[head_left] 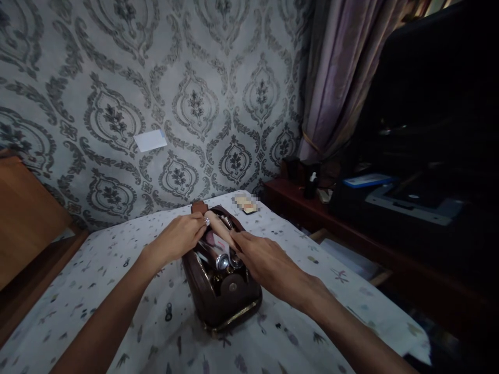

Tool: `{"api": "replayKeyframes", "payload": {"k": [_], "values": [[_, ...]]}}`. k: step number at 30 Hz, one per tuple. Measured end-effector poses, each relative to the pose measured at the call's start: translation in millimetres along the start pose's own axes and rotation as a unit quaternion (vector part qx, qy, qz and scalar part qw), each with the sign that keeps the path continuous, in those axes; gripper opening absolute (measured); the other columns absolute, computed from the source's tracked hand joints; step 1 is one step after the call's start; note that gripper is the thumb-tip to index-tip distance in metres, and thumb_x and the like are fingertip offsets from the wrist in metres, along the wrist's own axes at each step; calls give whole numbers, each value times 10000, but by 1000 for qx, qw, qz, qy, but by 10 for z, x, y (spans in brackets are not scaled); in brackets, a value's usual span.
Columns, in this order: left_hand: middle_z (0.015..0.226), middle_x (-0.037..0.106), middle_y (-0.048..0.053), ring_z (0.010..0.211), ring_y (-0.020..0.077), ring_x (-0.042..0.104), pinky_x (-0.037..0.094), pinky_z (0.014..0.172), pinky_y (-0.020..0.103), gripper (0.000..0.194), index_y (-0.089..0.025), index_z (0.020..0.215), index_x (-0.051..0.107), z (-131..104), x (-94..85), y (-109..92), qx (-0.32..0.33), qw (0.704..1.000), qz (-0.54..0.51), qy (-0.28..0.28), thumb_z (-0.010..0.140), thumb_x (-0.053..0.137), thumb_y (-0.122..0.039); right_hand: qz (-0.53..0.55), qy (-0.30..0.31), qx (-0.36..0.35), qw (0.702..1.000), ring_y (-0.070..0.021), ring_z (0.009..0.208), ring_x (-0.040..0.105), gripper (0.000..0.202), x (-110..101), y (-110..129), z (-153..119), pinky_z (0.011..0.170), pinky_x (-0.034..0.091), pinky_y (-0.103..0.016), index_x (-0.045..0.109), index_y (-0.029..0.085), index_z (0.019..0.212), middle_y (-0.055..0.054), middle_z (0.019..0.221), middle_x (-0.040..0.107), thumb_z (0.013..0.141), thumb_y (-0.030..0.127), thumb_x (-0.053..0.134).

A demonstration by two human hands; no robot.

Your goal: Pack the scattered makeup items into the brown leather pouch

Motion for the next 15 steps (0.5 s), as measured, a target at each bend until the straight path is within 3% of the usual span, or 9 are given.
{"api": "replayKeyframes", "payload": {"k": [5, 11, 15], "values": [[971, 672, 75, 915, 210, 654, 509, 836, 326, 282, -187, 943, 661, -10, -54, -29, -3, 1000, -10, 15, 997, 387, -222, -5, -33, -39, 999, -199, 802, 683, 606, 79, -14, -28, 633, 402, -260, 402, 258, 1454, -26, 1002, 737, 882, 61, 429], [1101, 652, 87, 1061, 205, 615, 477, 939, 321, 257, -187, 1049, 662, 191, -33, 55, 37, 999, -38, 8, 968, 420, -157, -28, -31, -36, 998, -206, 812, 697, 687, 79, 15, -41, 605, 406, -260, 367, 235, 1493, -40, 1041, 739, 850, -4, 406], [1179, 633, 87, 1149, 211, 576, 431, 1032, 354, 394, -199, 1200, 628, 345, 71, 52, 101, 992, -48, 63, 886, 432, -61, -13, -21, -23, 999, -215, 882, 704, 703, 69, 18, -46, 666, 466, -276, 329, 247, 1522, -58, 1116, 719, 866, 9, 418]]}}
Point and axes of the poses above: each hand's wrist, its own z-axis towards the middle knuckle, its own x-axis out of the palm, y = z × x, the point moved 3 cm from there along z, towards the middle knuckle
